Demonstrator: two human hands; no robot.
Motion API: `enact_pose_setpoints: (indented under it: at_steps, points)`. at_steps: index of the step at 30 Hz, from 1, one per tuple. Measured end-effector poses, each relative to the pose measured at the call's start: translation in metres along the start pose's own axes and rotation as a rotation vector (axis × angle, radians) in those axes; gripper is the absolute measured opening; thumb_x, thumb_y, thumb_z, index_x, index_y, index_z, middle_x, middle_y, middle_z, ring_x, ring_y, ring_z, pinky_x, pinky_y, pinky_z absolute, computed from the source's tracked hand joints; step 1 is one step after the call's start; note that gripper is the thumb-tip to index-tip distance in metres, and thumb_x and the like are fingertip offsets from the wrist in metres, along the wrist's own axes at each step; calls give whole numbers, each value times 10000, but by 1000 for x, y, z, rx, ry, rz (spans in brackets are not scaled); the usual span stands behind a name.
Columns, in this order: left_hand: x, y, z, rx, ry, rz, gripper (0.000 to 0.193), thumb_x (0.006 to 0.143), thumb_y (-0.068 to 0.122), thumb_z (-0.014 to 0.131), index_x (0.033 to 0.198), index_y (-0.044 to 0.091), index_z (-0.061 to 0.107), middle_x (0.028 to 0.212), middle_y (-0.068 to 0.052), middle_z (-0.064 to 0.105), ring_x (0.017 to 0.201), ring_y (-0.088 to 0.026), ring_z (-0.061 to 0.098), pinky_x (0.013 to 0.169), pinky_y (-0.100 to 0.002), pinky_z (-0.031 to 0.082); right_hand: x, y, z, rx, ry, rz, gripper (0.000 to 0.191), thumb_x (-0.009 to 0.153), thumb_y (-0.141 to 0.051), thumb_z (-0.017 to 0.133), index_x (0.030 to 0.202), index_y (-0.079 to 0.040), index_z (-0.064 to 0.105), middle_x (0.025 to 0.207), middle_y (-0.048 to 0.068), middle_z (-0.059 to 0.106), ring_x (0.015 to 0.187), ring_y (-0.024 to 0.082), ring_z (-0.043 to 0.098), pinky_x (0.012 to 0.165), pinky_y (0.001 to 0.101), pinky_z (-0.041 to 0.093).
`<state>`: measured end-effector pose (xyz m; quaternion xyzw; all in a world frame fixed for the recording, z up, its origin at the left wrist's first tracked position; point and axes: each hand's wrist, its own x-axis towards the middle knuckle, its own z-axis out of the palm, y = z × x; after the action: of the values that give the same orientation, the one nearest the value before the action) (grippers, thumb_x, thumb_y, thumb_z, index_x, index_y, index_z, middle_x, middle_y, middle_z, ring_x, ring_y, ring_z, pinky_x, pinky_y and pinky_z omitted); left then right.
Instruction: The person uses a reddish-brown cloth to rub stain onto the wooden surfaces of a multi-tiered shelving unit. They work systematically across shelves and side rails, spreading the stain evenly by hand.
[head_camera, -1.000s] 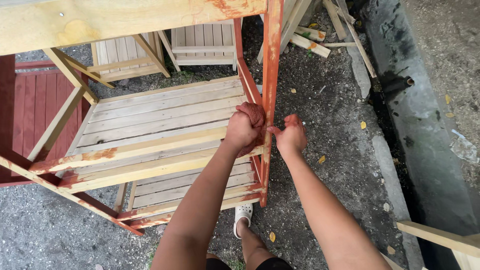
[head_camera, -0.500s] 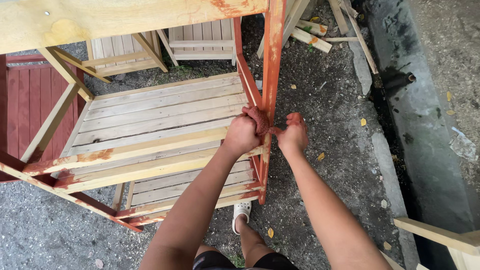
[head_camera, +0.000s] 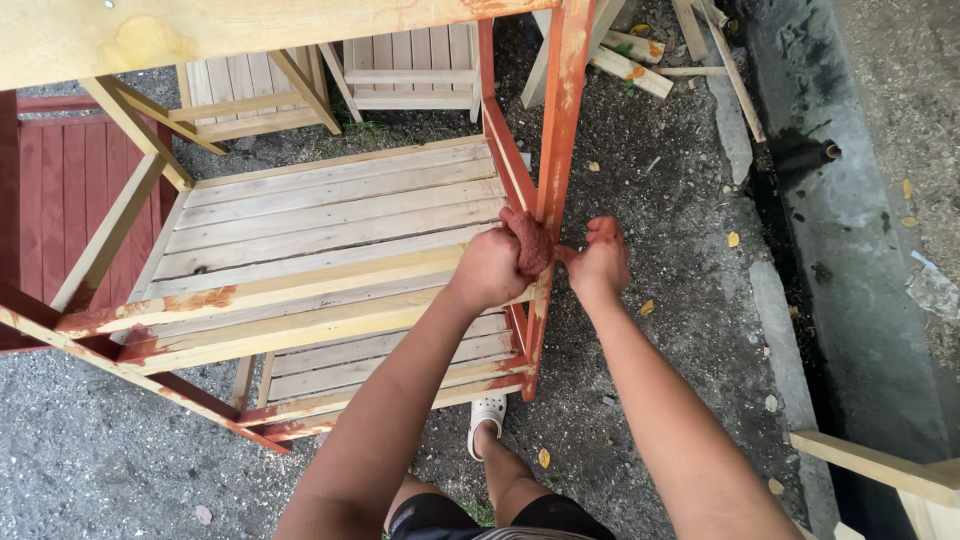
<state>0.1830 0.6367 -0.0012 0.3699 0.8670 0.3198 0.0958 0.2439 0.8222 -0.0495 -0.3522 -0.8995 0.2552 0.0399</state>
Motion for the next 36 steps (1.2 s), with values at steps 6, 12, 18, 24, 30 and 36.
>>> enact_pose_setpoints:
  at_steps: [6, 12, 18, 24, 30, 36]
  points:
    - [-33, -10, -18, -617, -18, -309, 222, 746, 164, 828, 905, 32, 750, 797, -124, 766, 719, -174, 725, 698, -332, 588, -2, -1, -2, -18, -4, 27, 764, 615, -410, 968, 1170, -99, 544, 1071, 39, 662, 941, 238, 660, 753, 430, 534]
    - [-71, -26, -41, -976, 401, -357, 272, 836, 113, 828, 1066, -9, 747, 966, -67, 785, 870, -109, 701, 797, -298, 584, -4, 6, 3, -2, 38, -3, 831, 596, -489, 983, 1165, -68, 547, 1010, 55, 665, 887, 242, 656, 743, 424, 540]
    - [-82, -35, -58, -815, 440, -386, 261, 855, 128, 817, 1069, -2, 740, 968, -109, 780, 888, -126, 709, 836, -307, 574, -13, 20, 17, 94, 120, -19, 843, 635, -509, 983, 1182, -47, 537, 961, 62, 640, 840, 251, 647, 709, 427, 534]
    - [-50, -26, -28, -578, 408, -191, 214, 800, 172, 765, 913, 5, 696, 899, -183, 754, 869, -277, 739, 809, -388, 591, -22, 20, 23, 104, 165, -38, 758, 684, -470, 975, 1157, -50, 557, 921, 61, 646, 847, 252, 645, 707, 428, 530]
    - [21, 2, 11, -295, 343, -320, 277, 705, 217, 789, 875, 8, 726, 929, -254, 720, 903, -416, 711, 801, -474, 575, -19, 5, 9, 47, 154, -24, 756, 677, -435, 983, 1172, -50, 561, 967, 75, 643, 881, 274, 645, 730, 452, 526]
    - [34, -3, 1, -369, 82, -603, 354, 678, 280, 863, 956, 92, 752, 972, -185, 743, 937, -358, 717, 811, -453, 567, -15, -14, -5, -3, 140, -46, 774, 619, -403, 987, 1176, -66, 568, 1022, 72, 651, 912, 277, 652, 738, 455, 530]
